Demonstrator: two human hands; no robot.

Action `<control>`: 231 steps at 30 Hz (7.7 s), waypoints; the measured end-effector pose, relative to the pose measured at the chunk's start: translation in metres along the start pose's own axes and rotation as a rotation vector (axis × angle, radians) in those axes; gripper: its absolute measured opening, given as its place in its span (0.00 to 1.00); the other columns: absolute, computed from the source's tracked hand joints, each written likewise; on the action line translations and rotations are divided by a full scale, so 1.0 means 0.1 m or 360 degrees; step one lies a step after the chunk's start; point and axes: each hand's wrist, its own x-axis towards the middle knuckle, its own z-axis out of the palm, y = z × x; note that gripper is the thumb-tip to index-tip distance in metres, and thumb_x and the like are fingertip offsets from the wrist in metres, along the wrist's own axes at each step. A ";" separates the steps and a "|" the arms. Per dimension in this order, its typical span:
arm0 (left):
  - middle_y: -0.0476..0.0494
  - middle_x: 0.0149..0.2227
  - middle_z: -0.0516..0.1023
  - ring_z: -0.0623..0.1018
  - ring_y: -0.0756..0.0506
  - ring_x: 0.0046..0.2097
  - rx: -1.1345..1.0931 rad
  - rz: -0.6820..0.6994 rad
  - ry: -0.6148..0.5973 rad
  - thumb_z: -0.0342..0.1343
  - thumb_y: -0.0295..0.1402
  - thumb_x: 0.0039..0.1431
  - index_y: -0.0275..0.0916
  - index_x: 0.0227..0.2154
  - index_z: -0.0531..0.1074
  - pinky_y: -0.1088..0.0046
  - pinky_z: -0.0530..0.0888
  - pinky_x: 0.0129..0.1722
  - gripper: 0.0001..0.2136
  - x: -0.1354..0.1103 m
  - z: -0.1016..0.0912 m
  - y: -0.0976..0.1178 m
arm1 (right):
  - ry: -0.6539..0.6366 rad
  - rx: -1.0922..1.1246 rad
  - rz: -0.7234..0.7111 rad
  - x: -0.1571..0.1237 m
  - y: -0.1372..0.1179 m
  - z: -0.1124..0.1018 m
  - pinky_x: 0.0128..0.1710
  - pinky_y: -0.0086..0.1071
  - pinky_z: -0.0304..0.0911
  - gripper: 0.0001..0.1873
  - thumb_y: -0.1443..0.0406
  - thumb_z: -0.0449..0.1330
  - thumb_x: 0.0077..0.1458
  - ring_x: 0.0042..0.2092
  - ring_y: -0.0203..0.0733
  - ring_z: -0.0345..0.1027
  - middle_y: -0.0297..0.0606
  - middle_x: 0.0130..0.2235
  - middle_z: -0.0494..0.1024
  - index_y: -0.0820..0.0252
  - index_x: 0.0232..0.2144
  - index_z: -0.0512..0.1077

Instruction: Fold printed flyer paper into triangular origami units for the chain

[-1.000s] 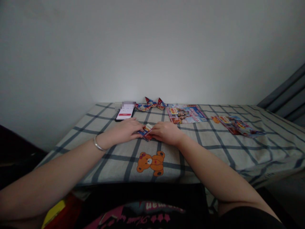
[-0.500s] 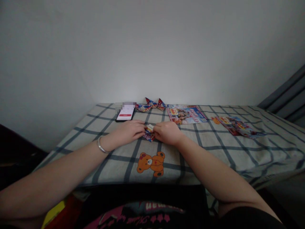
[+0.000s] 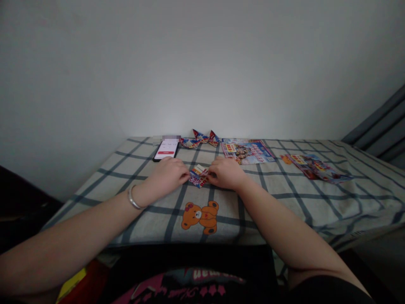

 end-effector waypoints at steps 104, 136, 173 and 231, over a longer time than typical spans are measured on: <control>0.42 0.60 0.67 0.63 0.41 0.61 -0.0524 0.0219 -0.0164 0.51 0.39 0.65 0.44 0.54 0.68 0.61 0.59 0.61 0.16 0.16 0.38 -0.23 | -0.0170 0.0877 0.0635 0.06 0.27 0.28 0.29 0.28 0.53 0.16 0.53 0.66 0.48 0.31 0.35 0.67 0.31 0.30 0.77 0.56 0.35 0.78; 0.39 0.52 0.72 0.64 0.38 0.60 -0.0616 0.0197 0.0095 0.55 0.41 0.62 0.38 0.42 0.69 0.58 0.63 0.60 0.12 0.08 0.40 -0.10 | 0.0071 0.0637 0.0121 0.09 0.18 0.28 0.41 0.33 0.60 0.06 0.62 0.64 0.54 0.38 0.40 0.70 0.36 0.35 0.80 0.55 0.35 0.79; 0.44 0.41 0.76 0.74 0.45 0.43 -0.0432 0.0452 0.0115 0.53 0.33 0.64 0.40 0.40 0.75 0.66 0.68 0.46 0.07 0.07 0.22 -0.11 | 0.0121 0.0695 -0.0301 0.07 0.12 0.24 0.52 0.42 0.64 0.14 0.67 0.63 0.55 0.49 0.45 0.71 0.44 0.47 0.79 0.57 0.44 0.78; 0.46 0.31 0.73 0.73 0.46 0.38 -0.0709 0.0061 0.0114 0.58 0.29 0.59 0.36 0.27 0.70 0.70 0.69 0.40 0.06 0.10 0.26 -0.11 | -0.0154 0.0685 0.0548 0.03 0.19 0.09 0.31 0.29 0.59 0.07 0.62 0.61 0.55 0.32 0.38 0.71 0.35 0.31 0.80 0.57 0.31 0.79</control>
